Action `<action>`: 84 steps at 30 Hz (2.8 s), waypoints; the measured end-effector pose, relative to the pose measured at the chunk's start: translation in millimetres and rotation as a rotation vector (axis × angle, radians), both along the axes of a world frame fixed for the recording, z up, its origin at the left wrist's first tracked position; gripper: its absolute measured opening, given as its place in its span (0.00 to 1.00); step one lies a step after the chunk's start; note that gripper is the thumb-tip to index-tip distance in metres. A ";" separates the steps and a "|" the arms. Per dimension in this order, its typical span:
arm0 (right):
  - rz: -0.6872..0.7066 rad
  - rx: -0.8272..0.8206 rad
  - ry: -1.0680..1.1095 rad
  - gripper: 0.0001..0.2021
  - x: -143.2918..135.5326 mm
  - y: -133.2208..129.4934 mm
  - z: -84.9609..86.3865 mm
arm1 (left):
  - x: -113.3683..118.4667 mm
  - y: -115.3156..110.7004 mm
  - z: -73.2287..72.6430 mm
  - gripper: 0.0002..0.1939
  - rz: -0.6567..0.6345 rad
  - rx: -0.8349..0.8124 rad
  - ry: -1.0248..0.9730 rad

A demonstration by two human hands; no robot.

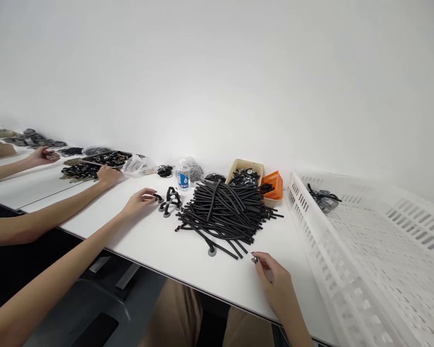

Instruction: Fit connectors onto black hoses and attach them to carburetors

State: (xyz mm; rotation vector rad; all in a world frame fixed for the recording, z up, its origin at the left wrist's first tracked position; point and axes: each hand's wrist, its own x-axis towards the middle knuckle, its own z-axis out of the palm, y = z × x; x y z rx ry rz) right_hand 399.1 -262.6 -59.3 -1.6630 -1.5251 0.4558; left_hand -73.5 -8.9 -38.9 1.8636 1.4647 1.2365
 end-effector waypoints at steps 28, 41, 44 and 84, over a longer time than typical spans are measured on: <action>0.003 0.001 -0.012 0.16 -2.3 1.0 -0.1 | 56.6 5.4 47.0 0.21 -0.087 0.279 -0.010; 0.014 0.015 -0.002 0.16 -2.4 0.5 1.9 | 60.5 0.3 50.3 0.22 -0.054 0.302 0.116; 0.004 0.017 -0.009 0.16 -3.1 -0.2 1.6 | 60.5 0.8 49.4 0.23 -0.070 0.302 0.107; 0.020 0.012 -0.012 0.15 0.2 2.1 0.8 | 60.6 3.4 52.8 0.21 -0.054 0.303 0.178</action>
